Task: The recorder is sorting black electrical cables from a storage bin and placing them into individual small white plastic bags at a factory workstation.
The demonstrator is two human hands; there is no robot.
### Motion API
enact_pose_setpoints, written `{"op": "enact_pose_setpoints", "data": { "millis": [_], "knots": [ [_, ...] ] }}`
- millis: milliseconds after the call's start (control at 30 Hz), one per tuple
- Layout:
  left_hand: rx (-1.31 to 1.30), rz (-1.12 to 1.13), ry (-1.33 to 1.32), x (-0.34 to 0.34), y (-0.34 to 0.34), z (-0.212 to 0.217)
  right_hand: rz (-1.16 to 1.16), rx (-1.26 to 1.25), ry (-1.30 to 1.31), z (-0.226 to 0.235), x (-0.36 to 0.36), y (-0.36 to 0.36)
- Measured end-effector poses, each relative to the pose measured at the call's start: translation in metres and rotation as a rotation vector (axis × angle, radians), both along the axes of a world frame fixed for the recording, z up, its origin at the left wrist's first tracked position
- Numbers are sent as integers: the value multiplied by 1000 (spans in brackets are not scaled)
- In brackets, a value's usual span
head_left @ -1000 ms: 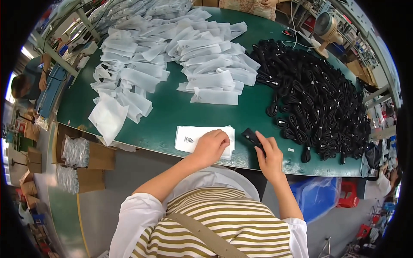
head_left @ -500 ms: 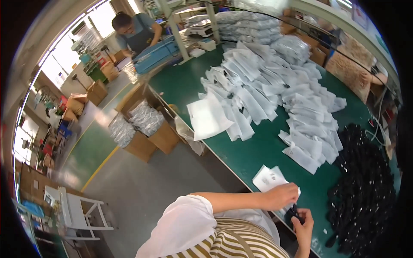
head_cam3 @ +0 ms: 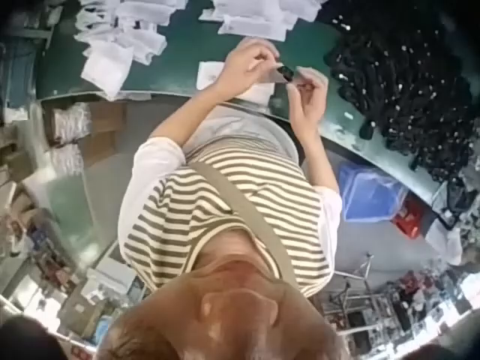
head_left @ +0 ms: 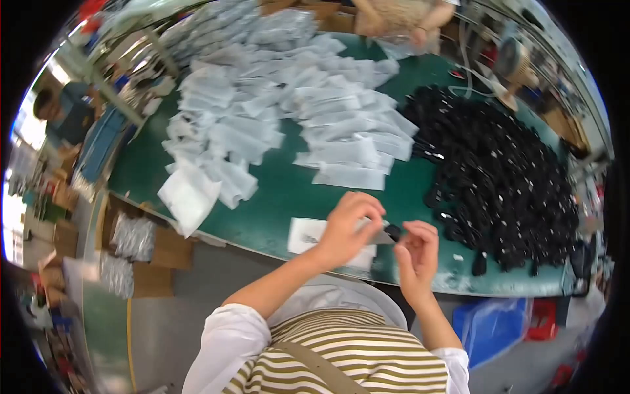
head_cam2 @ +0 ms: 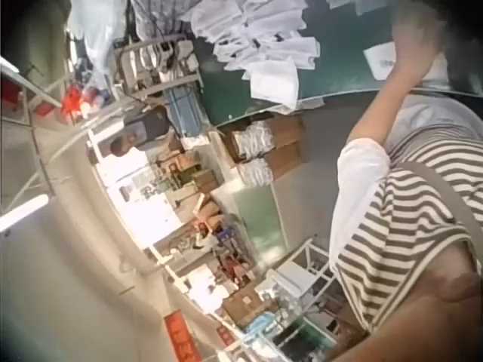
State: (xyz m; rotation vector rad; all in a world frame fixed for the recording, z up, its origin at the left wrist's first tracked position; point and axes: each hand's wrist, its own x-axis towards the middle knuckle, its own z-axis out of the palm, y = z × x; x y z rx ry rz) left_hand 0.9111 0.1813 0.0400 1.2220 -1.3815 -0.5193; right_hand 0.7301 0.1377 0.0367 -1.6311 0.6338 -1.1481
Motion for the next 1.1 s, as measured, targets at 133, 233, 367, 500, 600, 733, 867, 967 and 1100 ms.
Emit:
{"op": "enact_pose_setpoints", "data": {
  "millis": [133,233,367,500,600,733,867,967,1100],
  "knots": [
    [55,-219,375,-2,-13,7,84,-298,149,13,-3,-11],
    [46,-139,392,0,-20,14,74,-363,195,20,5,-14],
    [-75,208,99,35,-42,21,-230,-447,326,9,-9,-42],
    [-234,396,-273,51,-80,26,-544,-592,1020,-19,-63,-82],
    [-206,318,-447,60,-111,-6,-533,-644,1046,-32,-64,-93],
    [-292,283,-676,32,-82,-14,-515,-636,1107,-36,-62,-97],
    [17,-186,-500,7,-9,-37,-439,-590,1131,-39,-65,-89],
    [103,-228,-562,-5,19,-47,-398,-561,1039,-33,-61,-77],
    [73,-95,-623,-12,24,-61,-287,-398,741,-22,-59,-44]
  ]
}}
